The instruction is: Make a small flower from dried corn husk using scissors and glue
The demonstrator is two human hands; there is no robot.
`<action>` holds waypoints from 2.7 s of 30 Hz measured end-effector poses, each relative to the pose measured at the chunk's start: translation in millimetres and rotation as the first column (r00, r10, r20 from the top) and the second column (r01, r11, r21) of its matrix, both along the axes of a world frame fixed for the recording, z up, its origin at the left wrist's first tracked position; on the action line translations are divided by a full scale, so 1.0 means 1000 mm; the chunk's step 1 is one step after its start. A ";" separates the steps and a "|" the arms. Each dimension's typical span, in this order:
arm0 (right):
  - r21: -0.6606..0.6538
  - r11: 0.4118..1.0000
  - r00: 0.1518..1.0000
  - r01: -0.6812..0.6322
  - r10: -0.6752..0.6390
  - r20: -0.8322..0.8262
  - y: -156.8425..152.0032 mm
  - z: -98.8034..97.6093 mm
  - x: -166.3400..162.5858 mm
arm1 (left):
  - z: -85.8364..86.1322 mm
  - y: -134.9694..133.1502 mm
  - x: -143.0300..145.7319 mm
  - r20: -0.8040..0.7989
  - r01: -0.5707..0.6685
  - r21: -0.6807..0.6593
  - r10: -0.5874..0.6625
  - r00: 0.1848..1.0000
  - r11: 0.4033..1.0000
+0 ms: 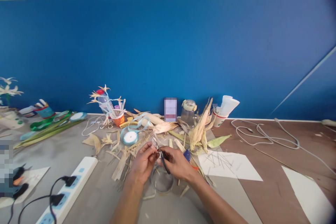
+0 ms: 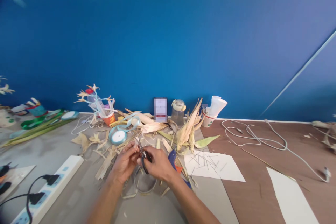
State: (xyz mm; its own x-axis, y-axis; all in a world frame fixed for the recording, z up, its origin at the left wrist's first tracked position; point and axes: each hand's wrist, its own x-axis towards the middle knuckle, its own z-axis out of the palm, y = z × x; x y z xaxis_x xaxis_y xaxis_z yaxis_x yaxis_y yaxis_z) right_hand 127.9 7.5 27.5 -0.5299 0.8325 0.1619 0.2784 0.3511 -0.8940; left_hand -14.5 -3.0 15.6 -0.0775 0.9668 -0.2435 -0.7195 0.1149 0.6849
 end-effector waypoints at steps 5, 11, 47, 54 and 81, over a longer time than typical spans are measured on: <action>0.004 1.000 1.000 -0.001 0.001 0.000 -0.001 0.000 -0.001 | -0.001 0.000 0.000 0.008 0.008 0.009 -0.009 1.000 1.000; -0.011 1.000 0.999 0.014 -0.015 -0.047 -0.003 0.001 -0.003 | 0.001 0.000 0.001 -0.020 -0.006 -0.010 0.006 1.000 1.000; 0.157 0.984 0.965 0.080 -0.116 0.237 -0.011 -0.007 -0.008 | 0.001 0.000 0.004 -0.102 -0.078 0.039 0.081 0.991 0.996; 0.145 0.986 0.976 0.087 -0.113 0.187 -0.009 -0.008 -0.009 | 0.000 0.000 0.005 -0.071 -0.070 0.014 0.070 0.995 0.997; 0.144 0.988 0.983 0.059 -0.083 0.164 -0.009 -0.005 -0.006 | 0.000 0.001 0.001 -0.069 -0.083 0.017 0.084 0.994 0.996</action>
